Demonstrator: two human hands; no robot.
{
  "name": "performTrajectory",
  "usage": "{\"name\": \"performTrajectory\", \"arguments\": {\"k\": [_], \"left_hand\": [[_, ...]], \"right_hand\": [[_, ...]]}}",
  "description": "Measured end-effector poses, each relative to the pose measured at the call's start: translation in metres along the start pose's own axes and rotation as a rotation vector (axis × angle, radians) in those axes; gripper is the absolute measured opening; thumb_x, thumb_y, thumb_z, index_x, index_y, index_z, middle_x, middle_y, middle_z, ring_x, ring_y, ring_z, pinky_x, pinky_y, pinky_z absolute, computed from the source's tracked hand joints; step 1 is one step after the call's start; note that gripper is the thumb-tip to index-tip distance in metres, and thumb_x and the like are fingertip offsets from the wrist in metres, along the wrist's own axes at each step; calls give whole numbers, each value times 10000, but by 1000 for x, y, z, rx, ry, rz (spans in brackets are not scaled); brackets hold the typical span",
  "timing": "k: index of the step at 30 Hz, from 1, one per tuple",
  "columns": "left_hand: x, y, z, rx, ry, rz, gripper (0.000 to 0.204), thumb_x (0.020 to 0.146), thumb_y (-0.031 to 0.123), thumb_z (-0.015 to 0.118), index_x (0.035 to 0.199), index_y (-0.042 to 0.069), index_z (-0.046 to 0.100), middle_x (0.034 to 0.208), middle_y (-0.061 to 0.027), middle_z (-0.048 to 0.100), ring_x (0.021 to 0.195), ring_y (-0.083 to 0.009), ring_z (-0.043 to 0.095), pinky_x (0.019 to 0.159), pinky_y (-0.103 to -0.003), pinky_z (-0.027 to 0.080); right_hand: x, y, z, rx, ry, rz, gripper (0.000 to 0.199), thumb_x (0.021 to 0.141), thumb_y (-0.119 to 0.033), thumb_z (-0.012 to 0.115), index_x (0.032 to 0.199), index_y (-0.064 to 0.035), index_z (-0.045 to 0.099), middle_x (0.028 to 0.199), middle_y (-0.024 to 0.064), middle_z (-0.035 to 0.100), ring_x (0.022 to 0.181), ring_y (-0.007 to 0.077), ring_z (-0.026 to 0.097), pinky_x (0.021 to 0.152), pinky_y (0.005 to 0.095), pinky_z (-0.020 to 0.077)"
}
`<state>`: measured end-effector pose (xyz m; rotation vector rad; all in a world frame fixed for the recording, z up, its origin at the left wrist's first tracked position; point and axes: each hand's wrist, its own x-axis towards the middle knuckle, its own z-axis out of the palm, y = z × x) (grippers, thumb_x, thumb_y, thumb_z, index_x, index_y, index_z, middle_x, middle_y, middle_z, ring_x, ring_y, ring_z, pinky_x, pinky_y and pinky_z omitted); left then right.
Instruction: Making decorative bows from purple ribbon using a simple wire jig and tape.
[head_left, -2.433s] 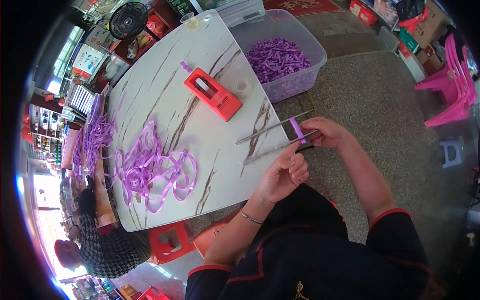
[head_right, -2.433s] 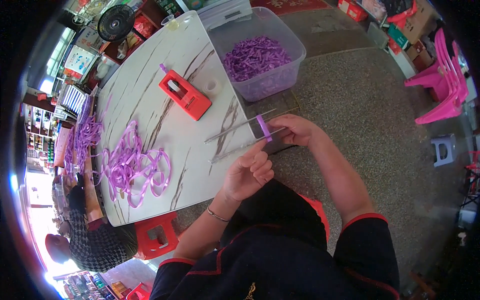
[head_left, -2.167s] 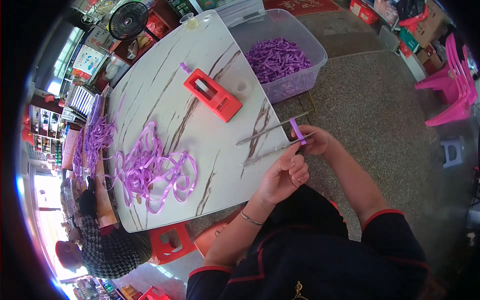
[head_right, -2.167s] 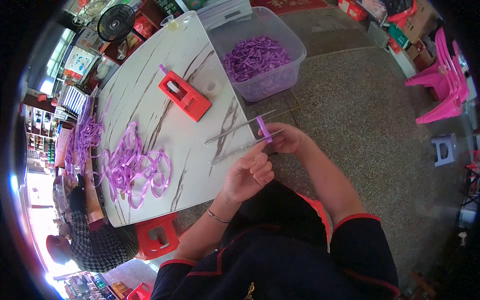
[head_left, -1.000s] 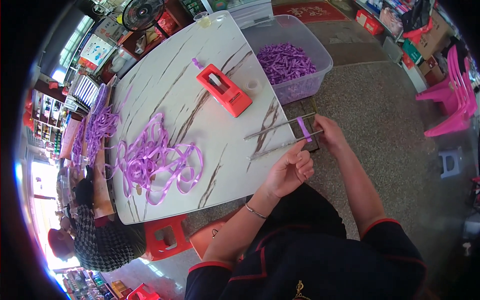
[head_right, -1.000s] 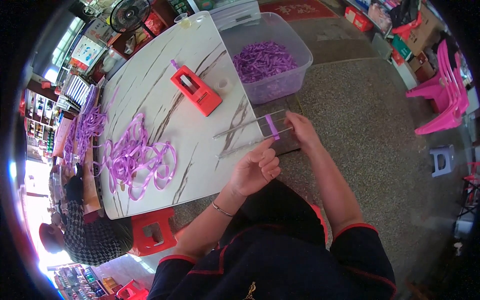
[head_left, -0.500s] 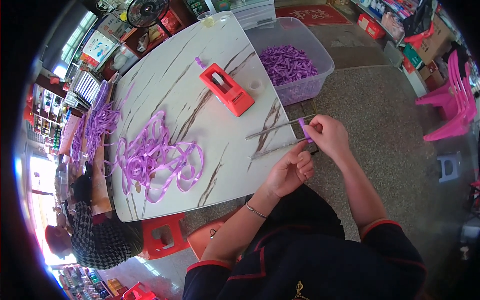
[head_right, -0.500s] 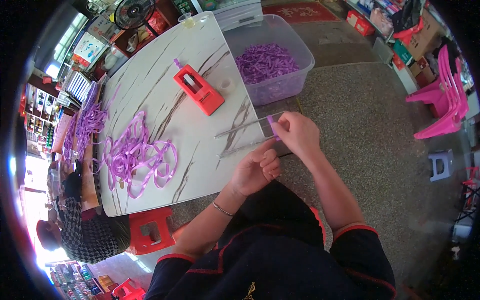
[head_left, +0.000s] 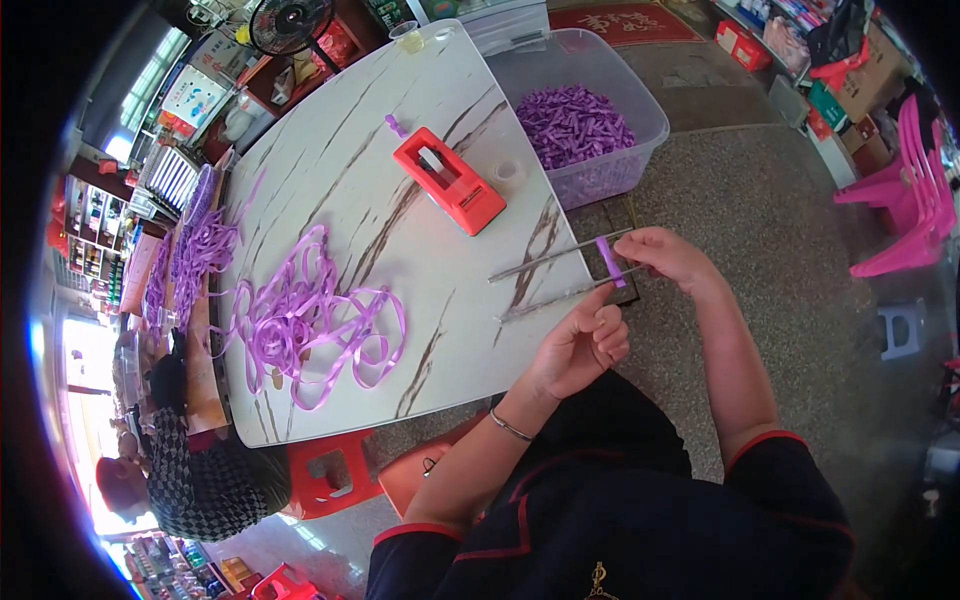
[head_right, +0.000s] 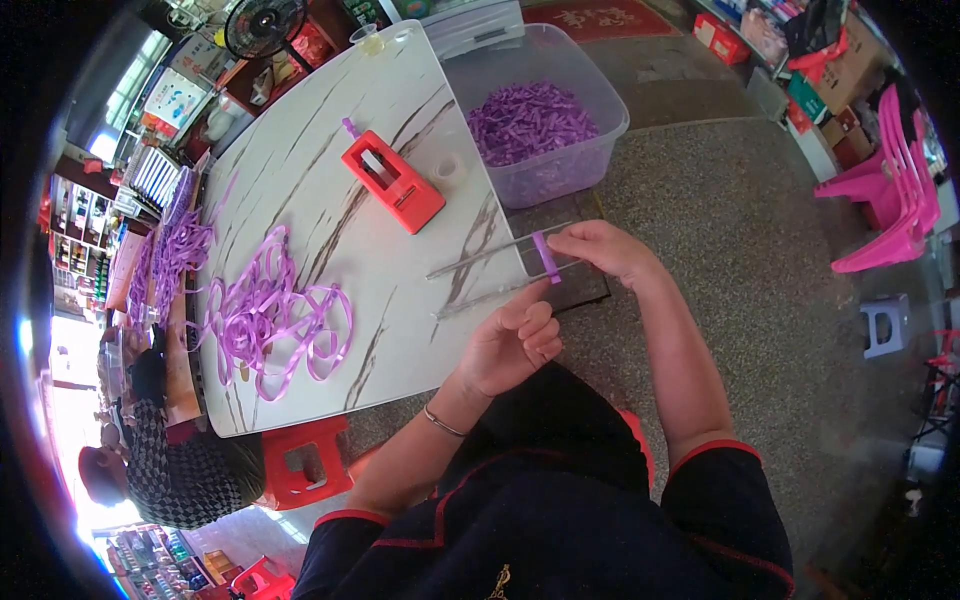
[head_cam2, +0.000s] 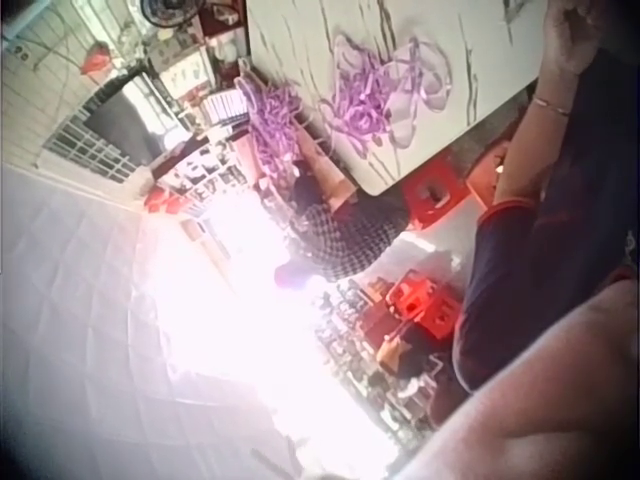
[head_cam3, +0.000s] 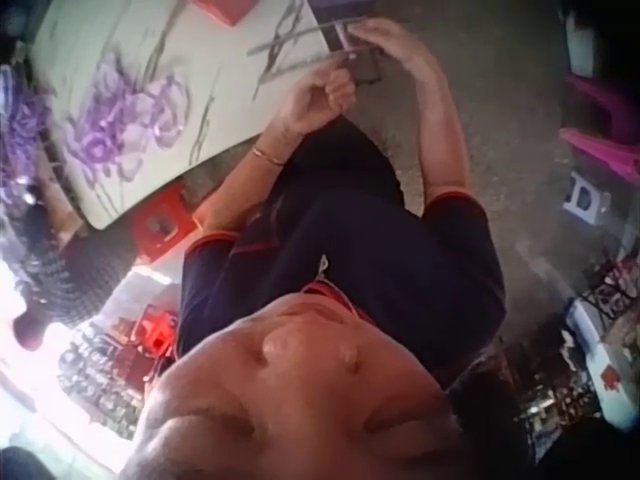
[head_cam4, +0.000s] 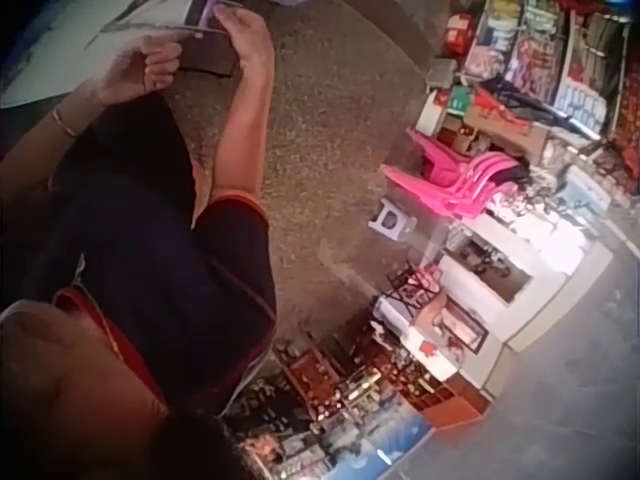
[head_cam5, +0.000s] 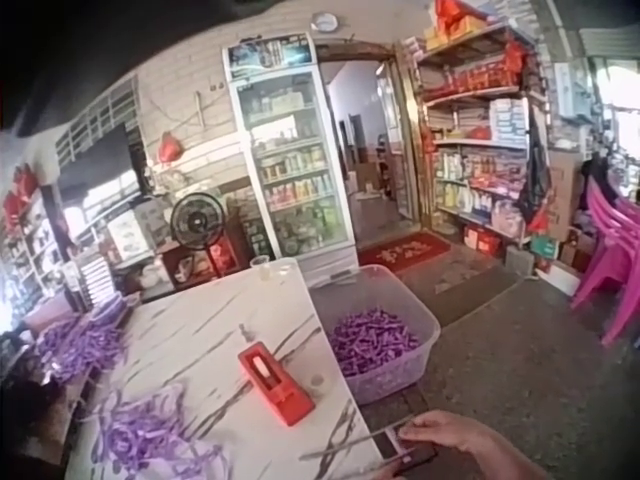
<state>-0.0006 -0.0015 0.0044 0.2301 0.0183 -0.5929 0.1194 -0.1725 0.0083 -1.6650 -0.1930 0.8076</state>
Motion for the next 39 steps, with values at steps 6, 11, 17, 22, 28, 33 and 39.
{"name": "performTrajectory", "arguments": {"k": [6, 11, 17, 22, 28, 33, 39], "left_hand": [[0, 1, 3, 17, 7, 4, 527, 816, 126, 518, 1309, 86, 336, 653, 21, 371, 626, -99, 379, 645, -238, 348], [0, 1, 1, -1, -10, -9, 447, 824, 110, 502, 1250, 127, 369, 678, 15, 351, 637, -108, 382, 655, -251, 346], [1, 1, -2, -6, -28, -13, 434, 827, 112, 491, 1244, 116, 372, 680, 11, 352, 639, -108, 385, 649, -250, 355], [1, 1, 1, 0, -10, -4, 404, 835, 119, 488, 1227, 114, 389, 683, 10, 348, 641, -110, 383, 651, -255, 360], [1, 1, -3, -4, -34, 7, 350, 860, 158, 471, 1203, 113, 419, 685, 9, 351, 646, -114, 383, 658, -252, 362], [0, -1, -2, -6, -27, 27, 350, 883, 185, 432, 1220, 92, 421, 689, 5, 365, 650, -119, 392, 647, -255, 365], [2, -3, 3, 68, 38, -15, 481, 877, 193, 451, 1325, 62, 335, 679, 10, 341, 638, -115, 371, 644, -244, 359]], "right_hand": [[21, 13, -1, 162, -159, 52, 155, 834, -268, 626, 801, -118, 606, 718, -85, 534, 639, 28, 476, 578, 195, 391], [38, 55, 2, 543, -348, 3, 148, 842, -236, 607, 940, -124, 601, 824, -58, 580, 712, 40, 524, 580, 200, 398], [40, 97, 29, 801, -319, 45, 191, 872, -195, 556, 1034, -94, 566, 904, -14, 593, 785, 94, 573, 666, 251, 471], [24, 63, 23, 839, -264, 44, 319, 900, -316, 503, 1094, -69, 556, 979, 31, 600, 835, 142, 585, 706, 280, 466], [16, 27, 12, 665, -329, 53, 367, 909, -371, 480, 1113, -75, 555, 947, 7, 612, 842, 126, 581, 775, 281, 439], [24, 38, 3, 616, -329, 90, 281, 903, -313, 517, 1050, -79, 571, 859, -17, 605, 810, 99, 560, 726, 259, 430], [-9, 44, -46, 671, -226, -44, 266, 916, -261, 497, 1081, -64, 564, 740, -31, 539, 696, 80, 503, 670, 234, 407]]}}
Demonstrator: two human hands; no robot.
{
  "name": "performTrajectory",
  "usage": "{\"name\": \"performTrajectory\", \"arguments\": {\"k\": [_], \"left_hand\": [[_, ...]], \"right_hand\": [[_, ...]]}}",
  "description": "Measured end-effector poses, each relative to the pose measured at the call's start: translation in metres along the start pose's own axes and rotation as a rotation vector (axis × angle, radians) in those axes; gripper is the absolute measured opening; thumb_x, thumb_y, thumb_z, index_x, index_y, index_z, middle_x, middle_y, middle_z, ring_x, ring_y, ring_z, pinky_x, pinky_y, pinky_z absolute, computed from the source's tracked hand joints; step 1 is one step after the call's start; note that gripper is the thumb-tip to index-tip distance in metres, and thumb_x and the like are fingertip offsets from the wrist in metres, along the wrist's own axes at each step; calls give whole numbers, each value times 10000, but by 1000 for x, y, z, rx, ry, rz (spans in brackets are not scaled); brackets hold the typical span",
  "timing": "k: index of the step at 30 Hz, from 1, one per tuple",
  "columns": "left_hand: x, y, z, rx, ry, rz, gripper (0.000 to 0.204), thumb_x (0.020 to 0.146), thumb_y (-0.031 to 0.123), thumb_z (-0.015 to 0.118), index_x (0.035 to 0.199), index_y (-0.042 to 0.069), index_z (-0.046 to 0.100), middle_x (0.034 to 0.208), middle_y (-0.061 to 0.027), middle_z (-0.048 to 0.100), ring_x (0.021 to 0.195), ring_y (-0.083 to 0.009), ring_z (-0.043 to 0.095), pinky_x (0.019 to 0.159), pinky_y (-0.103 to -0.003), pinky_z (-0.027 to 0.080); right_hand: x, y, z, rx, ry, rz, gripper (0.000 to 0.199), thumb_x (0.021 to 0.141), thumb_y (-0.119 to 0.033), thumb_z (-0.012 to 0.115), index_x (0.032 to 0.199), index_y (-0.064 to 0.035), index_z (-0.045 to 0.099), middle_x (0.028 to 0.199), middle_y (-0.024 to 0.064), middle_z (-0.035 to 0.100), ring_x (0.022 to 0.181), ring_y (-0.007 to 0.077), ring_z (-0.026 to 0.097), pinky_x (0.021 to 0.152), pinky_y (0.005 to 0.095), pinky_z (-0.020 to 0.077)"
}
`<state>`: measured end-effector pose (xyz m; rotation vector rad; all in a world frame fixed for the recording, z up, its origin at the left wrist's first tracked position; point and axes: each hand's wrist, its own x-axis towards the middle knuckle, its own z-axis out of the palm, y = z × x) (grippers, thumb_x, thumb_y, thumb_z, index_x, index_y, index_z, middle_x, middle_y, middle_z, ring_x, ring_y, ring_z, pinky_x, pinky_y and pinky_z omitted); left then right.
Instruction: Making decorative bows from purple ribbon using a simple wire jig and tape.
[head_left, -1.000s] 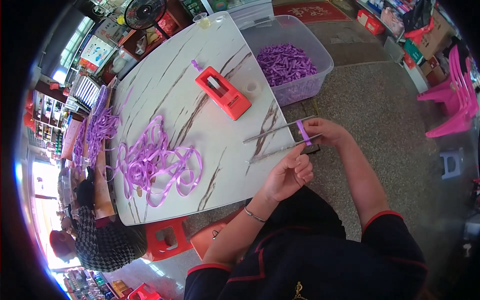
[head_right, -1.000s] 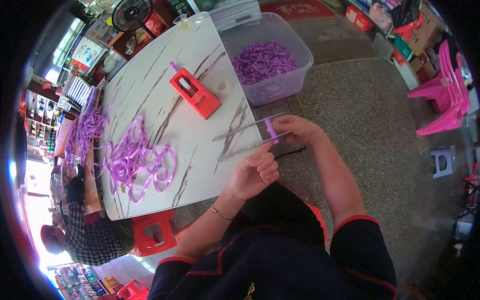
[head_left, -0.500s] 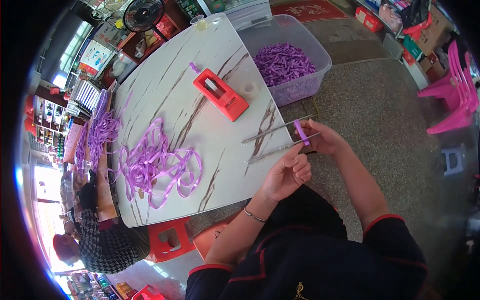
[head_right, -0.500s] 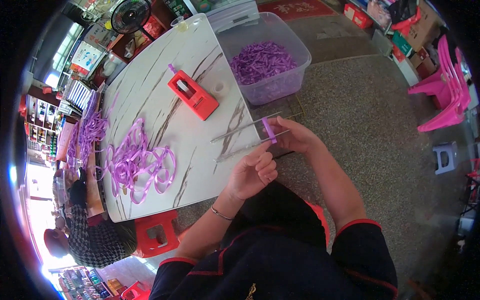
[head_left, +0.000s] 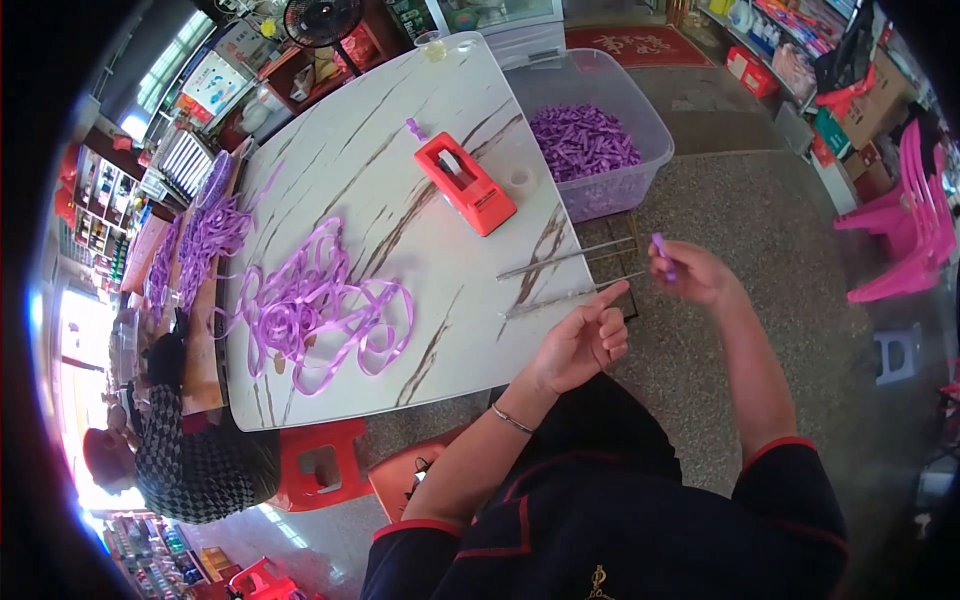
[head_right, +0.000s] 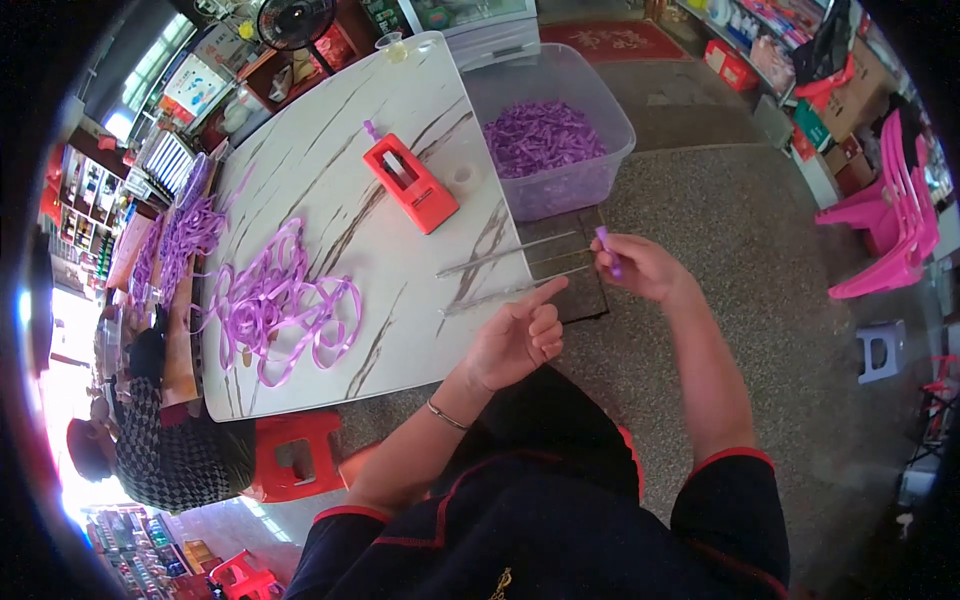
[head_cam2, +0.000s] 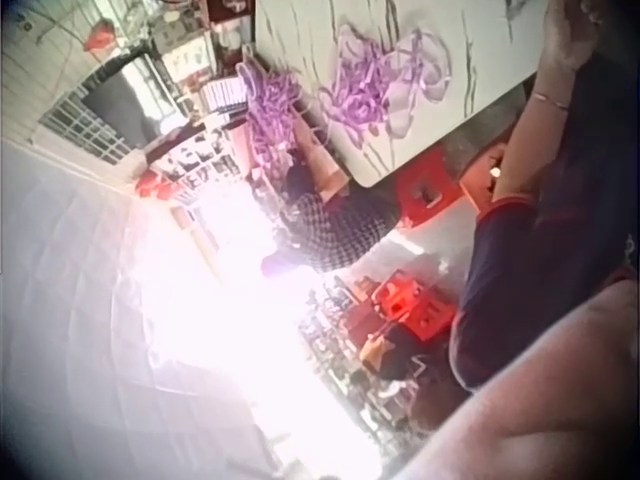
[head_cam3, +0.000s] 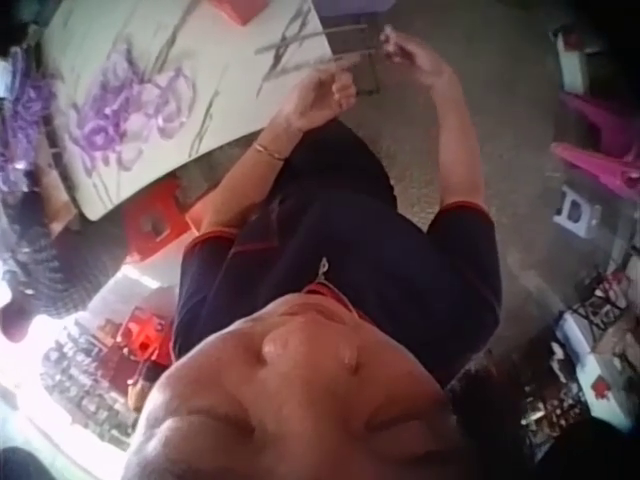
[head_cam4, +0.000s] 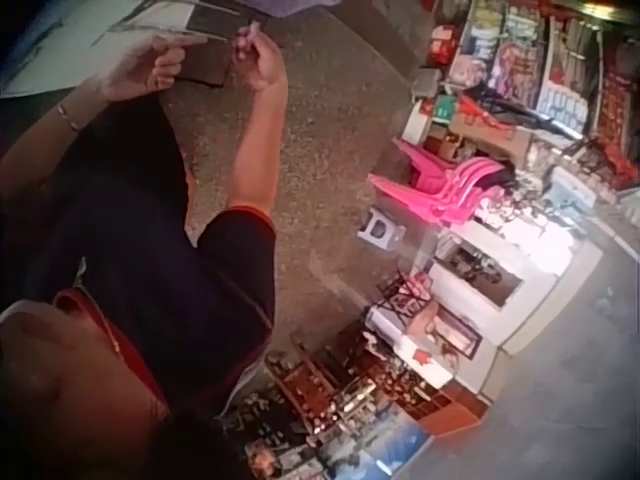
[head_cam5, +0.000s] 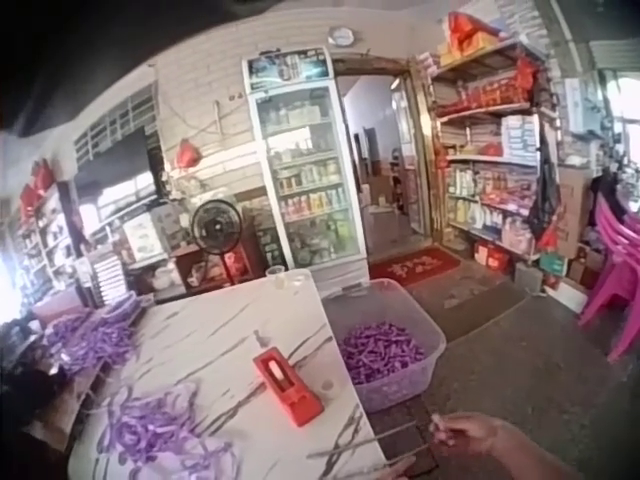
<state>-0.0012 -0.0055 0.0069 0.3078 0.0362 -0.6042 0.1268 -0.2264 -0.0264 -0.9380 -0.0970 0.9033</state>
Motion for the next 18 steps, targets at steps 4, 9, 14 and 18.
{"name": "performTrajectory", "arguments": {"k": [4, 9, 14, 18], "left_hand": [[-8, 2, 11, 207, 22, 27, 473, 898, 154, 437, 1344, 66, 309, 716, 5, 387, 653, -113, 417, 635, -245, 382], [-11, 11, 50, 840, 56, 235, 492, 902, 89, 488, 1354, 69, 297, 791, 10, 472, 717, -77, 486, 628, -221, 425], [-28, 30, 50, 1061, -62, 381, 321, 864, 50, 573, 1180, 25, 518, 897, -7, 580, 749, -53, 540, 662, -203, 466], [-48, 38, 50, 958, -17, 447, 247, 844, -7, 576, 1090, 2, 557, 932, -50, 607, 788, -107, 587, 688, -228, 482]], "right_hand": [[-48, -32, 60, -483, 131, -13, 368, 922, -272, 483, 1204, -38, 510, 748, -12, 549, 707, 82, 506, 653, 221, 394], [-70, -40, 117, -745, -148, -122, 503, 930, -261, 473, 1336, 7, 343, 787, 39, 571, 681, 100, 549, 598, 231, 404], [-60, -34, 153, -703, -288, -163, 510, 935, -244, 465, 1345, 17, 309, 860, 63, 586, 694, 114, 569, 599, 234, 416], [-55, -33, 167, -760, -258, -167, 479, 910, -222, 509, 1318, -10, 375, 870, 48, 592, 743, 113, 569, 663, 221, 419]]}}
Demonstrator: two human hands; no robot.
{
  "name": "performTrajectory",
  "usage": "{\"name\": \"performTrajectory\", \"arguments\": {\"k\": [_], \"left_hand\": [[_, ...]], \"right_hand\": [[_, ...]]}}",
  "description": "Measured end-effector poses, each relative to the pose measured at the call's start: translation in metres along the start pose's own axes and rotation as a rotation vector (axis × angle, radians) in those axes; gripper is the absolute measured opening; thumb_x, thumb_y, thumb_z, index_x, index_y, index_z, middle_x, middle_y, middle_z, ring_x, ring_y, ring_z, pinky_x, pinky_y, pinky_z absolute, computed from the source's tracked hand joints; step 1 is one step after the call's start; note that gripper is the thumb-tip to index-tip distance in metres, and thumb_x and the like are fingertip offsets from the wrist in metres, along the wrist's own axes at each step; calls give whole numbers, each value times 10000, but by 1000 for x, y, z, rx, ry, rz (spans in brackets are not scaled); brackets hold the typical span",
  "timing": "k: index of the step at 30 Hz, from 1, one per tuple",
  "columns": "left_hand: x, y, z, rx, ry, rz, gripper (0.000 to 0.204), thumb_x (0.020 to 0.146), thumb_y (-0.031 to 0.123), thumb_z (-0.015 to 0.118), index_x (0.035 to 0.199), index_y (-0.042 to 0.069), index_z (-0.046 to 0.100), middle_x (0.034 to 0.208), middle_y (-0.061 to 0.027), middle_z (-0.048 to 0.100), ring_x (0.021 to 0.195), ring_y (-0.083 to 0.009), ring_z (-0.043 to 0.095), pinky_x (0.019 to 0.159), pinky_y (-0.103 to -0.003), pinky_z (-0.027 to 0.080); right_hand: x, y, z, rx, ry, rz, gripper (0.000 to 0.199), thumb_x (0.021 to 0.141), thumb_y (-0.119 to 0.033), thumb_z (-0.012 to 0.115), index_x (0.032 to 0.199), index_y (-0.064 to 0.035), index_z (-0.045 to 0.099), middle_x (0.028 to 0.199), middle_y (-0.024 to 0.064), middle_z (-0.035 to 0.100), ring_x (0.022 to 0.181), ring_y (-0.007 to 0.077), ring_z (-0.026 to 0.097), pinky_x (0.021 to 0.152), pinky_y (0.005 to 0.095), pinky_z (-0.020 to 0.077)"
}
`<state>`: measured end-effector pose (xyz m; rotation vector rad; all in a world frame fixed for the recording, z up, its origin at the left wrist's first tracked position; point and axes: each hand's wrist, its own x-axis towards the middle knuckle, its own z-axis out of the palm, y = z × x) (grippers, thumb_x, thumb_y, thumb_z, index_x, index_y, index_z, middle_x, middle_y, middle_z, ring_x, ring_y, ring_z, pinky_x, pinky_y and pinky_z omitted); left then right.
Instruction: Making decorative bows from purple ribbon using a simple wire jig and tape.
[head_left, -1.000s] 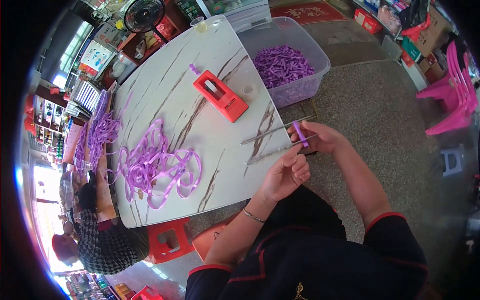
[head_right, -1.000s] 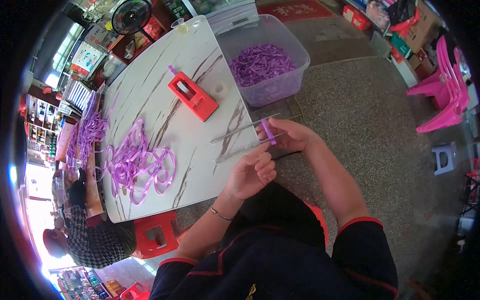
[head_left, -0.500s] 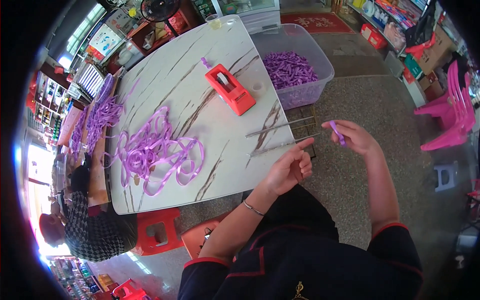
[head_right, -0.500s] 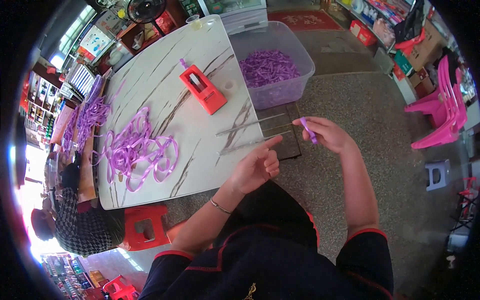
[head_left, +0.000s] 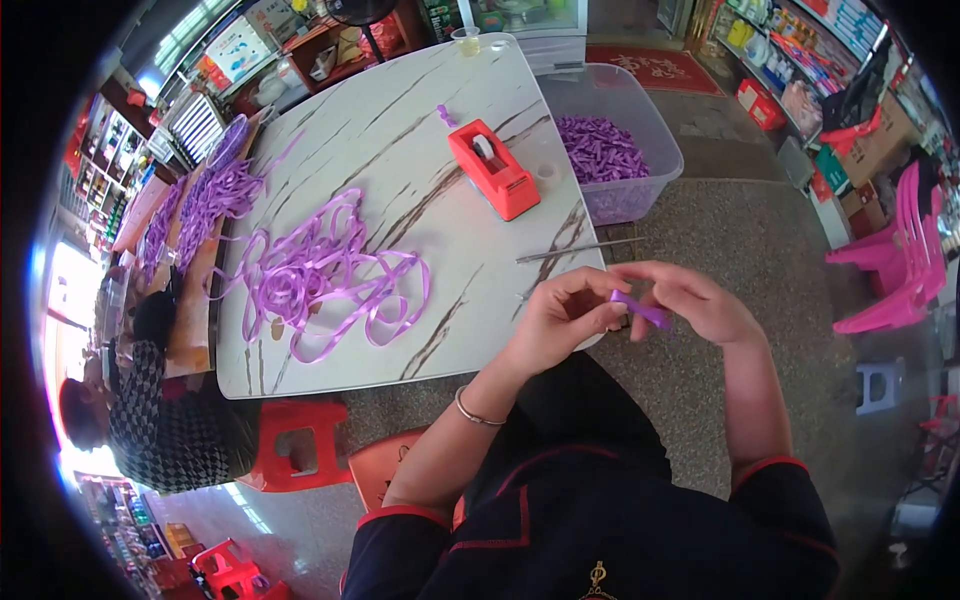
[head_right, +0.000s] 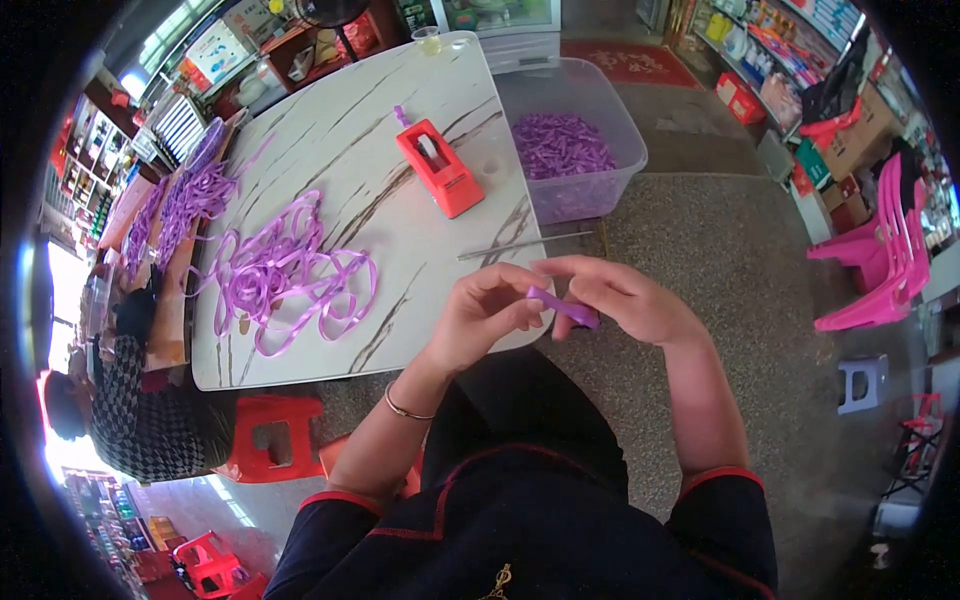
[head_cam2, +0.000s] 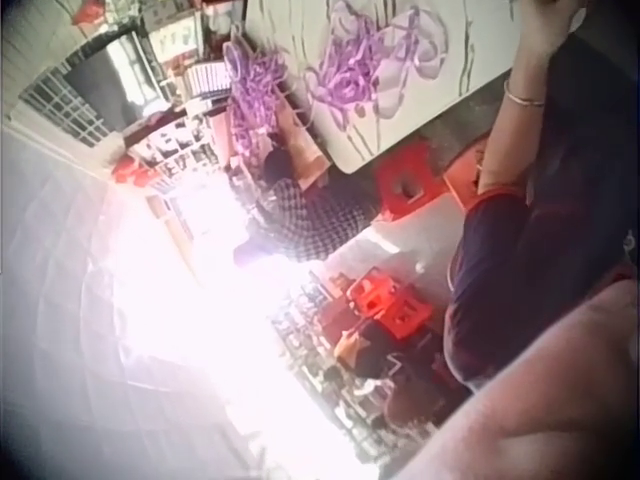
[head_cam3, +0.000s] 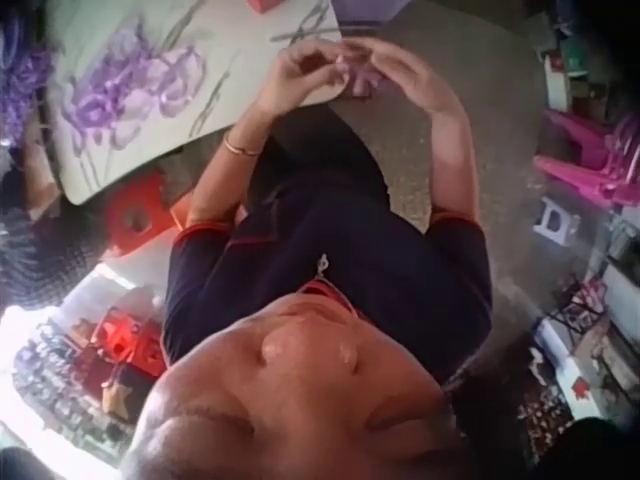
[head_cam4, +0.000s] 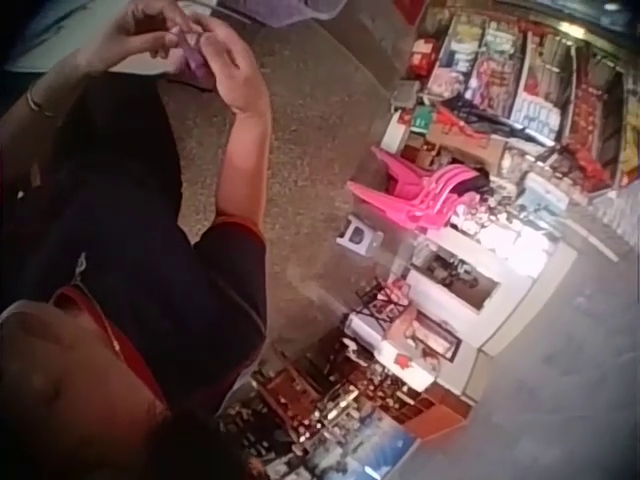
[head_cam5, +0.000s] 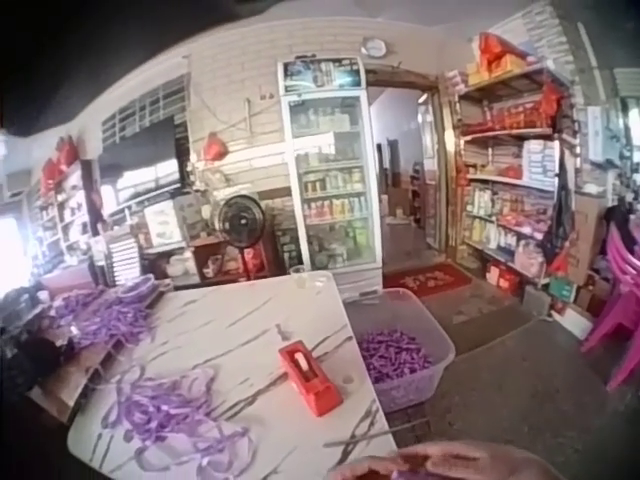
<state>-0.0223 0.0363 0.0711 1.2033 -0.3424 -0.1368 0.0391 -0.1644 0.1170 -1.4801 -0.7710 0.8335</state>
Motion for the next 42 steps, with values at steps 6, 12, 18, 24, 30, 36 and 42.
{"name": "performTrajectory", "arguments": {"k": [6, 12, 18, 24, 30, 36, 42], "left_hand": [[-23, 9, -13, -51, 155, 117, 179, 842, -9, 576, 1020, 2, 562, 845, -65, 616, 724, -108, 598, 633, -224, 477], [-41, 10, -21, -66, 195, 200, 181, 859, 8, 568, 1039, 3, 553, 893, -53, 622, 755, -80, 592, 644, -199, 466], [-50, 11, -25, -80, 243, 205, 187, 823, -25, 595, 1005, 4, 561, 868, -86, 623, 742, -117, 605, 652, -228, 490], [-57, 9, -29, -97, 246, 206, 200, 815, -35, 602, 1007, 1, 562, 861, -78, 621, 755, -120, 609, 671, -230, 495], [-63, 9, -34, -89, 235, 247, 249, 806, -49, 605, 1046, -4, 555, 885, -82, 624, 790, -128, 610, 695, -241, 500], [-69, 13, -43, 81, 222, 271, 285, 777, -71, 626, 1054, -20, 587, 920, -87, 629, 863, -150, 599, 756, -275, 499], [-71, 18, -50, 190, 280, 264, 262, 753, -70, 650, 1009, -29, 617, 911, -89, 643, 835, -133, 605, 726, -254, 484]], "right_hand": [[10, -2, 40, -377, 319, -249, 396, 774, -114, 668, 1143, -34, 548, 821, 39, 612, 705, 90, 551, 618, 233, 433], [24, -4, 60, -486, 503, -280, 271, 731, -52, 697, 993, -29, 630, 749, 32, 598, 611, 66, 522, 550, 213, 417], [28, -10, 67, -577, 418, -264, 239, 757, -87, 683, 976, -8, 632, 771, 51, 635, 663, 86, 566, 604, 225, 443], [31, -8, 73, -620, 404, -378, 249, 740, -81, 700, 971, -14, 637, 753, 53, 646, 646, 86, 580, 591, 222, 448], [35, -6, 86, -697, 484, -417, 243, 690, -42, 735, 921, -29, 658, 752, 54, 650, 650, 103, 594, 596, 218, 457], [40, -9, 92, -691, 491, -395, 227, 691, -46, 736, 905, -27, 664, 749, 49, 649, 657, 102, 592, 598, 221, 453], [50, -4, 93, -632, 444, -356, 230, 706, -59, 731, 926, -47, 666, 729, 38, 641, 616, 83, 552, 566, 221, 441]]}}
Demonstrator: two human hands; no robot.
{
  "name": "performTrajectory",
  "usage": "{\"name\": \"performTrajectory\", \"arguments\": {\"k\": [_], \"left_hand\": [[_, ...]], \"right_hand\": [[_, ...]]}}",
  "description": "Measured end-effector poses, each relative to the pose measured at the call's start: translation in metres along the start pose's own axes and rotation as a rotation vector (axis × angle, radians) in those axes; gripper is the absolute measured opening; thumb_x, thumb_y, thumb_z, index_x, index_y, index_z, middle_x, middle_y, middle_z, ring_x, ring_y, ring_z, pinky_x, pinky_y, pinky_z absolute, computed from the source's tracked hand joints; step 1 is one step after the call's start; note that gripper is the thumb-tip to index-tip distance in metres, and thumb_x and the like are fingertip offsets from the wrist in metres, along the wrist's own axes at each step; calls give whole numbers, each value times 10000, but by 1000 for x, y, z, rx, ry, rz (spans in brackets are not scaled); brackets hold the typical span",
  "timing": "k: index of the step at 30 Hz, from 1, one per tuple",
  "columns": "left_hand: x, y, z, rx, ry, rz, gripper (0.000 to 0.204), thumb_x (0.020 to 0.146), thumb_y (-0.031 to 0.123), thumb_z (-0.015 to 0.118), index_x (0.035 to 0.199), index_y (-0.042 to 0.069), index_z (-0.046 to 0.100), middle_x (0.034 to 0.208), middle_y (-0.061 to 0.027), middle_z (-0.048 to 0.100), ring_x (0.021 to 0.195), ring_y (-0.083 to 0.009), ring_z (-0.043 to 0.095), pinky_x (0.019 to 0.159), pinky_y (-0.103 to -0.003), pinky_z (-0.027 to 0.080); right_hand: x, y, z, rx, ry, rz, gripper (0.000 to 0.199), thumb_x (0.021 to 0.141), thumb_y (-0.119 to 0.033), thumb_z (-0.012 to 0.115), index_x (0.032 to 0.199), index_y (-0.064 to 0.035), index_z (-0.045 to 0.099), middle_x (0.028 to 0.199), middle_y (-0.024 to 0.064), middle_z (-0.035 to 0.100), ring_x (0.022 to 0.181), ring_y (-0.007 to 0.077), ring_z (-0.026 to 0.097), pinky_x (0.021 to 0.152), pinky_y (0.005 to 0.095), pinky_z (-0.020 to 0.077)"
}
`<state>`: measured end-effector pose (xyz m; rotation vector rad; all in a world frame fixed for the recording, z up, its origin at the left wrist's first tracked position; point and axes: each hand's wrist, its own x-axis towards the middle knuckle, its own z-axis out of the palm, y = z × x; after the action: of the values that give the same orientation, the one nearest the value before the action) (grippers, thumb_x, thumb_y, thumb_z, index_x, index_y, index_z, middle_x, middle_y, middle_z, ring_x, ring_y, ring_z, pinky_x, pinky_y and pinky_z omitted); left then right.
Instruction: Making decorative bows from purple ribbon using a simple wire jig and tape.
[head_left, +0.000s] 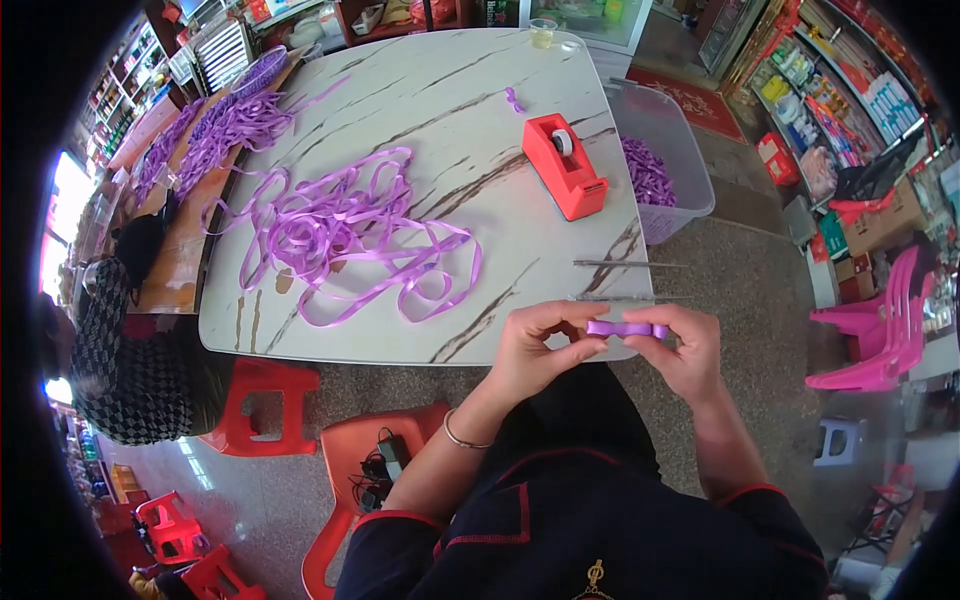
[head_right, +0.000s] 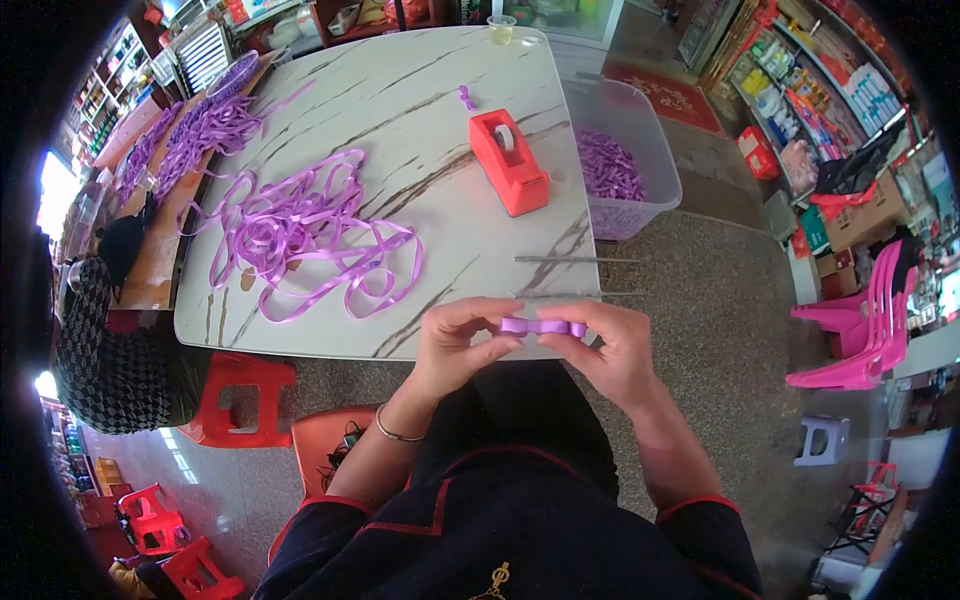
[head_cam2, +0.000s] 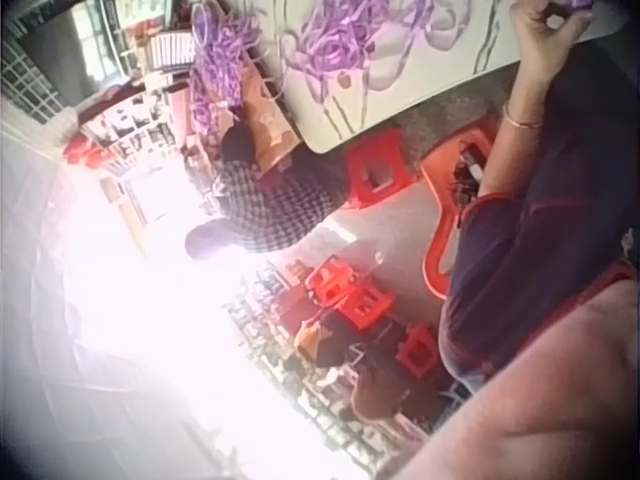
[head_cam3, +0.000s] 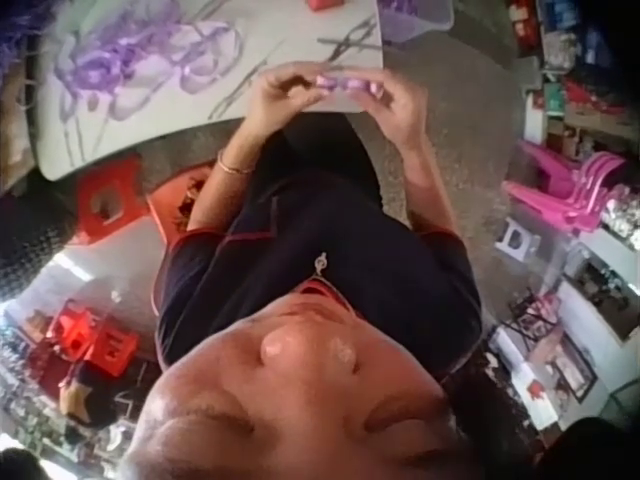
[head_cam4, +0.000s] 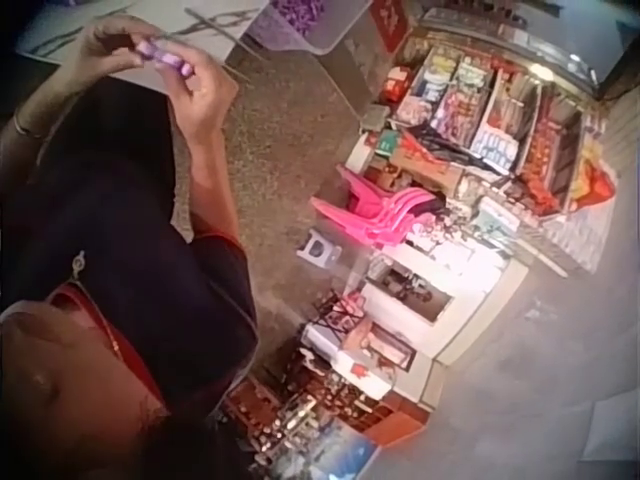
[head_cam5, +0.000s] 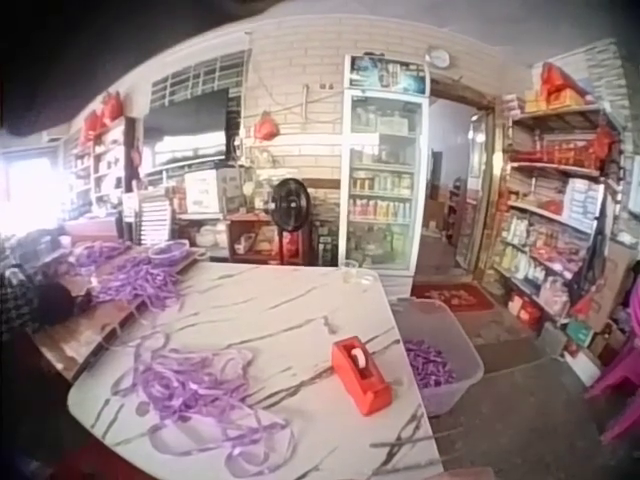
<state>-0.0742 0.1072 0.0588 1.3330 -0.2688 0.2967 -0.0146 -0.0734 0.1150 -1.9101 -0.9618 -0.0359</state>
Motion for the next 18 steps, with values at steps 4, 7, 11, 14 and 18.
{"name": "performTrajectory", "arguments": {"k": [4, 7, 11, 14, 18], "left_hand": [[3, -5, -5, 16, 10, -30, 233, 746, -61, 661, 974, -18, 638, 895, -93, 655, 796, -134, 615, 713, -247, 480], [6, -9, -8, 43, 23, -12, 214, 751, -56, 660, 960, -15, 644, 897, -96, 657, 790, -133, 616, 713, -247, 482], [9, -18, -13, 23, 52, -47, 222, 763, -50, 652, 982, -18, 633, 879, -91, 653, 784, -125, 612, 712, -240, 484], [11, -16, -20, 53, 130, -84, 225, 791, -31, 628, 1014, -16, 617, 840, -70, 644, 756, -113, 606, 691, -232, 486], [4, -40, -34, 211, 212, -191, 209, 818, -2, 605, 1027, -8, 607, 802, -50, 632, 724, -102, 601, 659, -229, 485]], "right_hand": [[2, 8, 6, 147, 18, 165, 204, 723, -66, 722, 917, -36, 664, 725, 35, 641, 628, 69, 548, 578, 213, 433], [4, 14, 11, 214, 20, 213, 190, 730, -66, 718, 909, -32, 665, 728, 32, 642, 639, 59, 551, 580, 208, 428], [14, 24, 11, 220, -50, 240, 165, 744, -48, 700, 904, -25, 664, 732, 25, 641, 658, 54, 558, 580, 208, 427], [37, 34, 2, 32, -90, 165, 132, 803, -6, 628, 934, 4, 622, 770, 35, 627, 646, 56, 553, 585, 200, 453], [96, 109, -14, -4, 142, 173, 119, 832, -47, 603, 943, -5, 613, 753, 11, 609, 658, 52, 548, 586, 196, 447]]}}
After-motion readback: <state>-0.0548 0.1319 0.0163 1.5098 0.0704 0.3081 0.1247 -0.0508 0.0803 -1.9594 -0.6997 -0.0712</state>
